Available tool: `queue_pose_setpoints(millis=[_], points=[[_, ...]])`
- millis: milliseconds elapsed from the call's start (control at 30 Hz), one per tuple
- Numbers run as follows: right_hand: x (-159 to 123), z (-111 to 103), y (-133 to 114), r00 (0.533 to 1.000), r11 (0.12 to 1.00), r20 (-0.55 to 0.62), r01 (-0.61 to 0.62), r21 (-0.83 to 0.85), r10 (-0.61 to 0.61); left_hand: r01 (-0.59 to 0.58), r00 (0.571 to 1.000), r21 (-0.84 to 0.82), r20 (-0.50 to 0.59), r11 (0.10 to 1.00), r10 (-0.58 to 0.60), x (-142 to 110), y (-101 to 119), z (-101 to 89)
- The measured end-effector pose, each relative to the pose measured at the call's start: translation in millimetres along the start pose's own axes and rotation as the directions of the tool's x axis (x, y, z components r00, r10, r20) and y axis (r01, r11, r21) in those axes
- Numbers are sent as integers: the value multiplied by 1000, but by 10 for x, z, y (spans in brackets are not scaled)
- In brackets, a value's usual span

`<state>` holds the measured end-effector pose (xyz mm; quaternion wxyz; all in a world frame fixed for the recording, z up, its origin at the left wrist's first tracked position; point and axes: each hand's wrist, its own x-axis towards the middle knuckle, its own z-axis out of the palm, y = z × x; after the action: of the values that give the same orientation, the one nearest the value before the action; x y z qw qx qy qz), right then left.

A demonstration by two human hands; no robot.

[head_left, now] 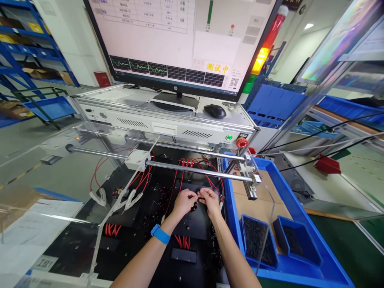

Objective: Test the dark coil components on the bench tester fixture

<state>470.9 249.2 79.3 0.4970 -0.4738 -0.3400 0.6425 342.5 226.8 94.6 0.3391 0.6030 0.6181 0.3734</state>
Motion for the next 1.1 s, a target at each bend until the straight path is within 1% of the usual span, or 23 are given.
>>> queue_pose_setpoints(millis=[167, 267, 400, 500, 600, 700, 800, 867, 900, 1000, 1033, 1100], points=[[-11, 5, -8, 999, 999, 17, 27, -37, -27, -7, 1000, 20, -4, 1000, 7, 13, -30, 13], [-19, 10, -24, 998, 992, 31, 50, -112, -47, 0, 1000, 31, 0, 1000, 1, 15, -34, 13], [-18, 24, -47, 992, 966, 73, 114, -234, -100, 27, 1000, 40, -10, 999, -27, 2, -18, 0], [-4, 32, -55, 985, 949, 107, 158, -271, -133, 31, 1000, 38, -7, 999, -31, -10, -8, -11], [15, 16, -44, 982, 940, 125, 176, -292, -144, 8, 1000, 44, 2, 999, -9, -11, -14, -13], [31, -41, -16, 982, 936, 104, 185, -299, -161, -10, 1000, 59, 0, 998, 10, -3, -29, -8], [28, -115, 3, 972, 913, 54, 232, -337, -227, -6, 1000, 63, 13, 998, 5, 4, -41, -5], [9, -146, -12, 951, 861, 58, 301, -411, -304, -9, 1000, 63, 16, 998, 8, 8, -44, -4], [-6, -151, -31, 932, 817, 79, 349, -459, -354, -16, 1000, 63, 14, 998, 15, 9, -47, -4], [-63, -130, -111, 851, 637, 186, 497, -589, -492, -38, 999, 65, 17, 997, 37, 16, -60, -1], [-81, -117, -136, 828, 575, 227, 528, -625, -513, -39, 999, 69, 23, 997, 37, 19, -67, 1], [-109, -91, -173, 801, 454, 304, 556, -696, -515, -31, 999, 80, 33, 996, 28, 26, -82, 2]])
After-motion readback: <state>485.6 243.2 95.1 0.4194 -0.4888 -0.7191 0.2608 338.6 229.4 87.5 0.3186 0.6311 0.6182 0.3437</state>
